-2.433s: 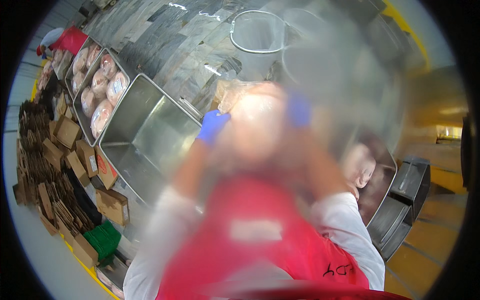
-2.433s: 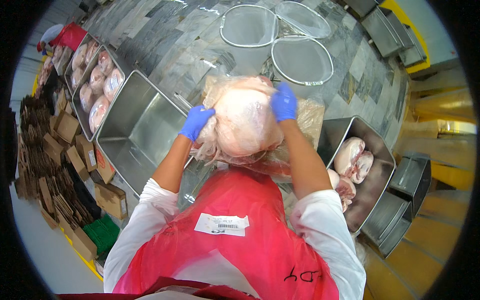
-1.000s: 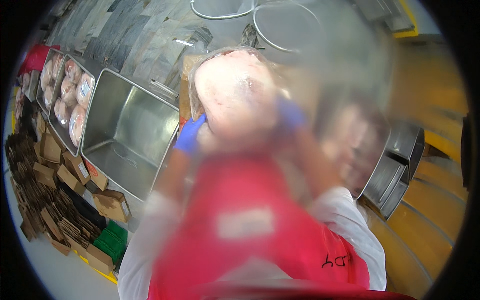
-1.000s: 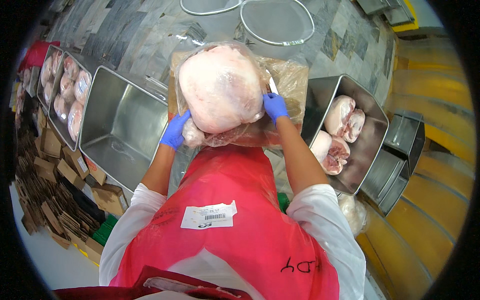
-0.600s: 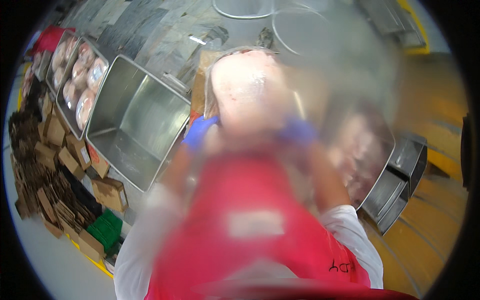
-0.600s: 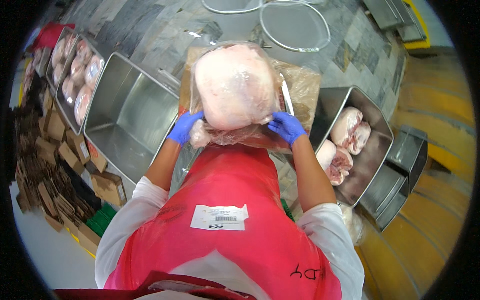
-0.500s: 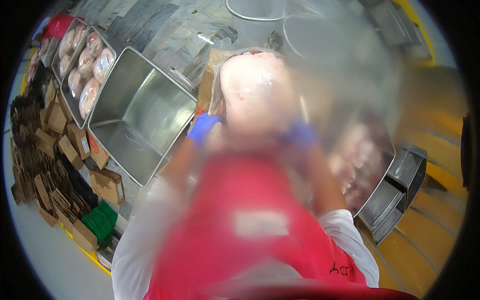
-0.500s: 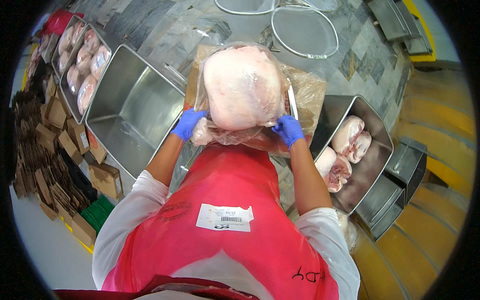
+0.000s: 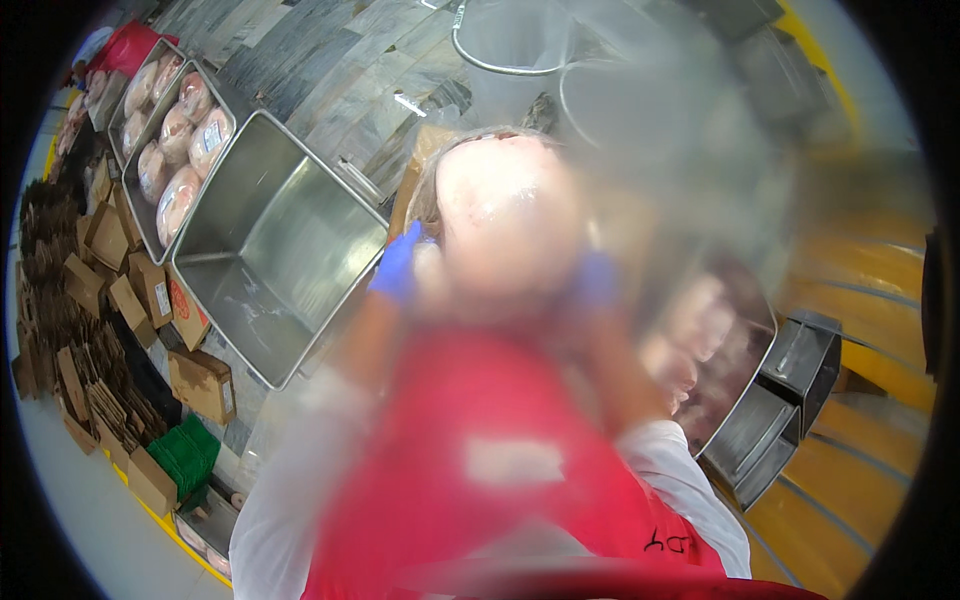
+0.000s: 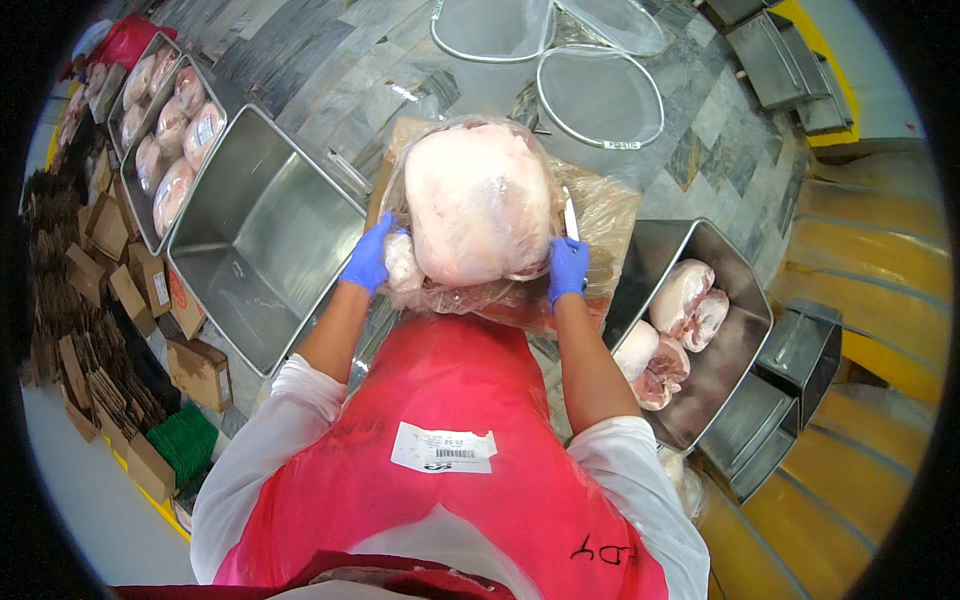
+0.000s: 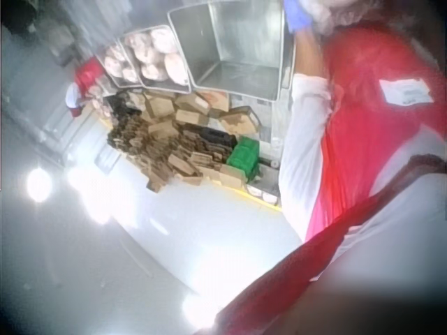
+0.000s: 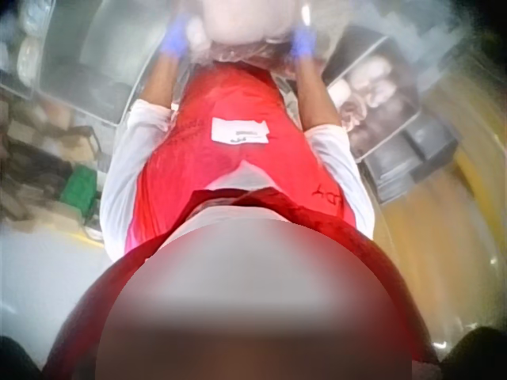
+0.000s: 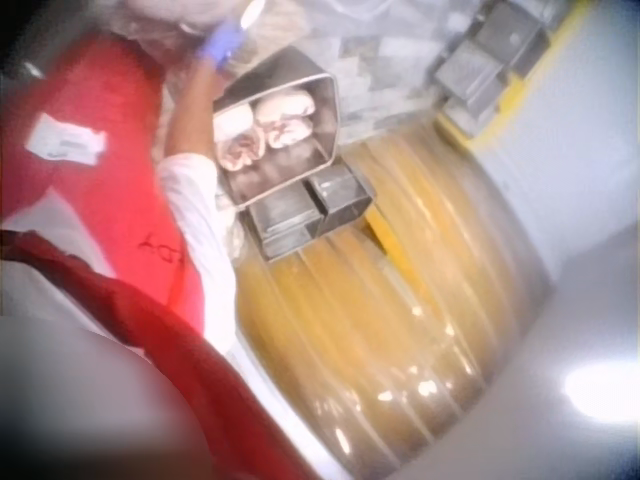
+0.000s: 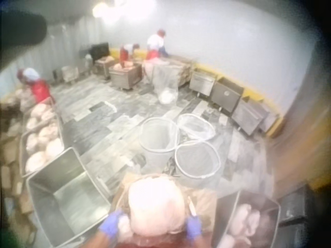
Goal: The person trims fat and connective tissue from a large piece of raw meat using a knife. The person repeatedly cuts and removes sections of fat, placing trimmed pieces into a nearby container.
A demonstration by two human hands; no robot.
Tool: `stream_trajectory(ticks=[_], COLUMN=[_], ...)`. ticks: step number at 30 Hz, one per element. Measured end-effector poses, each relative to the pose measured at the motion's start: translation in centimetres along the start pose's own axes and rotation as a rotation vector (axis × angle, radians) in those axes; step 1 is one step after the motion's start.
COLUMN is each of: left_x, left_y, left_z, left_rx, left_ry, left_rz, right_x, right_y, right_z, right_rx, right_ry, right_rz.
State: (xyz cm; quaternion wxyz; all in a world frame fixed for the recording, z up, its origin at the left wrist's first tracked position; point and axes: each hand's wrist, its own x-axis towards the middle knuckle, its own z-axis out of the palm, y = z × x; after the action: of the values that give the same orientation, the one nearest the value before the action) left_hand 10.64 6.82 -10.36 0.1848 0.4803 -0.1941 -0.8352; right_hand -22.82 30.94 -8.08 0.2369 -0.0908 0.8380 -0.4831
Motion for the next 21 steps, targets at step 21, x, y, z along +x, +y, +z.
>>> stream_trajectory(ticks=[21], left_x=[-3.8], left_y=[6.0], left_z=[8.1], left_rx=[0.15], left_ry=[-0.134], left_rz=[-0.038], right_x=[13.3], right_y=[-17.8], right_z=[8.8], right_rx=[0.116], right_ry=[-0.777], right_rz=[0.211])
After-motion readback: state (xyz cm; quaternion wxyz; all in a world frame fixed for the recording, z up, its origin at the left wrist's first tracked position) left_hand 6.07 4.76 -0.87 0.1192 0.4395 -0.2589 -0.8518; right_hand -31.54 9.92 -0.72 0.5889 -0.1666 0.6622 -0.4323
